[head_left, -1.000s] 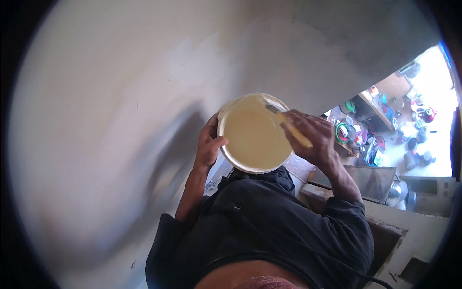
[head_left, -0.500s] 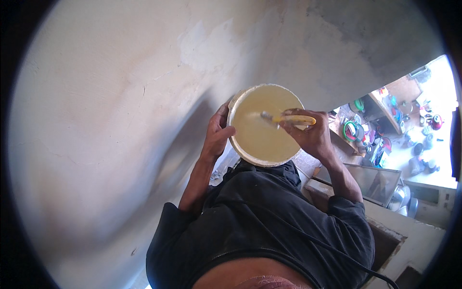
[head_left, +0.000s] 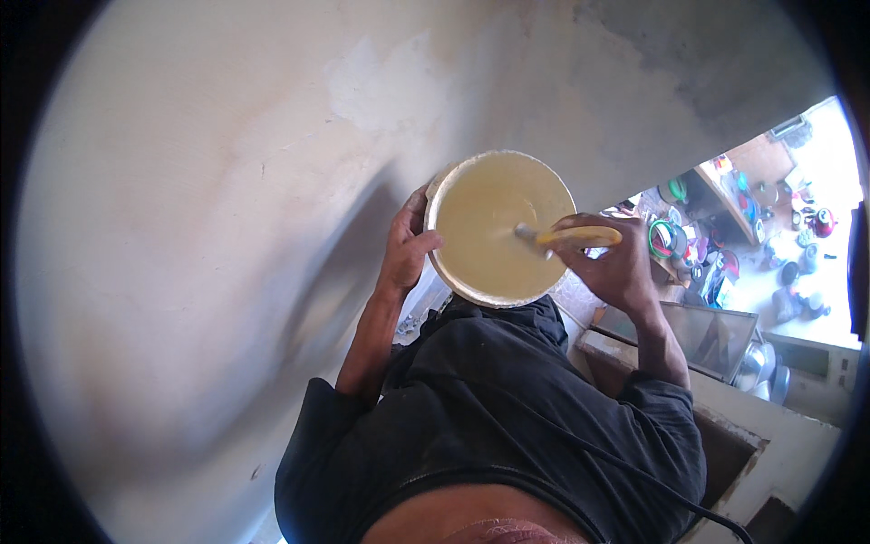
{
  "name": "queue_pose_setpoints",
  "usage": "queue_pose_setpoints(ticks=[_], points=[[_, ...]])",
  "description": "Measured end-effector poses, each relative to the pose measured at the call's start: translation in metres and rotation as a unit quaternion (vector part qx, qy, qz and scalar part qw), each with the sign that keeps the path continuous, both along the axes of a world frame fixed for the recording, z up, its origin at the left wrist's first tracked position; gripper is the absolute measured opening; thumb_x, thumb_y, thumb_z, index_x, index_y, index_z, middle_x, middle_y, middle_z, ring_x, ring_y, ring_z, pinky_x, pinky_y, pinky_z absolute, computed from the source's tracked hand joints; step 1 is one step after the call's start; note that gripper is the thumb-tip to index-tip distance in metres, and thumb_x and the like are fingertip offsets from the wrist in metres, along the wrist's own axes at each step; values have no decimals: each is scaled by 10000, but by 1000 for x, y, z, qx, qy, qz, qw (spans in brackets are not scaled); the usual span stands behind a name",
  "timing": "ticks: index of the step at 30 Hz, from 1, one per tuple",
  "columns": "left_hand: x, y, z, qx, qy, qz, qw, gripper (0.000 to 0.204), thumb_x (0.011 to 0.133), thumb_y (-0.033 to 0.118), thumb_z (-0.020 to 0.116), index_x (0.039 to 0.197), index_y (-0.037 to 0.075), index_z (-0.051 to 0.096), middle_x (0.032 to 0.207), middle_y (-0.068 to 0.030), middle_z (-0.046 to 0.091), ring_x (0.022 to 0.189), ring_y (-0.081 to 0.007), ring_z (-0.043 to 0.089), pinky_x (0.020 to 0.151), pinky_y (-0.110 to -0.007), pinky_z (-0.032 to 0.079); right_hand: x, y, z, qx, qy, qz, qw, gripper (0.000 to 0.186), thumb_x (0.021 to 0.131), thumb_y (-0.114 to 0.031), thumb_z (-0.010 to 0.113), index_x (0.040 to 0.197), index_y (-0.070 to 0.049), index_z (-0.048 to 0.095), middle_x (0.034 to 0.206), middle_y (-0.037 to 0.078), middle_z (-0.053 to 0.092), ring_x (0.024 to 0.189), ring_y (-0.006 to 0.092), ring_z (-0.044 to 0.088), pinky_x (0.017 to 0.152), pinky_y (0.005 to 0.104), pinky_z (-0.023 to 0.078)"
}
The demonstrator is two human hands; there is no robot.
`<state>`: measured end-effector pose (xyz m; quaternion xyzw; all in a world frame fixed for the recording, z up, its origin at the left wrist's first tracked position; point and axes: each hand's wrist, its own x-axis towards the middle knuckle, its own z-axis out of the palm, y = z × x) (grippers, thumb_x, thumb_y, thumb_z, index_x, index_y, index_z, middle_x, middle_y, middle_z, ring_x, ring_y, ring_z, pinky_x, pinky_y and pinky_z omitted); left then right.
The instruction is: The person paints an indoor wall and corner using a brush dipped into a bucket of light-colored paint.
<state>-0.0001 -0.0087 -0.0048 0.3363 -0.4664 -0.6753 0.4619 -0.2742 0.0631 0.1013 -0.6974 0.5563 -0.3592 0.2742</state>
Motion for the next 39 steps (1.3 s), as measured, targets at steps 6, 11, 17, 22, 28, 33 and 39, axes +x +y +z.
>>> queue_pose_setpoints(ticks=[6, 11, 17, 22, 28, 33, 39], points=[[-7, 4, 11, 19, -34, 31, 999, 878, 611, 67, 588, 1466, -43, 418, 1394, -132, 552, 1318, -238, 510, 1150, -357, 348, 12, -8, -20, 109, -159, 19, 981, 262, 791, -89, 794, 979, 81, 726, 876, 166, 756, 766, 211, 739, 712, 336, 604], [-5, -1, -2, 0, -34, 14, 999, 893, 601, 117, 621, 1455, -53, 419, 1383, -145, 548, 1310, -254, 512, 1145, -362, 350, 9, -29, -28, -54, -84, -40, 994, 259, 789, -90, 820, 1006, 26, 739, 950, 137, 763, 809, 203, 746, 748, 313, 605], [-5, 3, -4, -16, -67, 23, 997, 835, 634, 65, 579, 1443, -69, 421, 1375, -170, 550, 1307, -271, 511, 1142, -377, 350, -25, -21, -1, -244, -3, -88, 966, 197, 786, -30, 811, 967, 9, 743, 992, 149, 760, 867, 240, 757, 768, 327, 608], [-2, 2, -11, -30, -40, 12, 999, 773, 653, 23, 535, 1417, -65, 452, 1348, -163, 572, 1284, -262, 535, 1126, -370, 370, -102, -13, 28, -285, 78, -252, 921, 198, 823, -64, 798, 1012, -24, 754, 992, 131, 763, 837, 208, 754, 734, 305, 590], [-8, 0, -12, -21, -14, -2, 1000, 771, 644, 10, 523, 1409, -61, 463, 1329, -145, 584, 1269, -256, 544, 1124, -371, 372, -221, -58, 16, -228, 235, -319, 889, 241, 854, -167, 762, 1078, -78, 746, 1028, 156, 746, 849, 314, 743, 753, 376, 596], [-10, 0, -13, -23, -13, -6, 1000, 806, 624, 35, 531, 1420, -60, 449, 1350, -149, 565, 1286, -259, 525, 1139, -374, 356, -301, -101, 42, -269, 379, -336, 819, 282, 900, -252, 691, 1149, -123, 725, 1057, 160, 731, 902, 365, 713, 822, 439, 578], [-8, 4, -11, -20, -30, 18, 999, 795, 637, 42, 539, 1421, -53, 448, 1330, -140, 578, 1265, -250, 539, 1130, -372, 369, -291, -103, 150, -460, 424, -369, 687, 244, 898, -239, 710, 1123, -146, 721, 1084, 101, 734, 903, 285, 724, 807, 386, 582]])
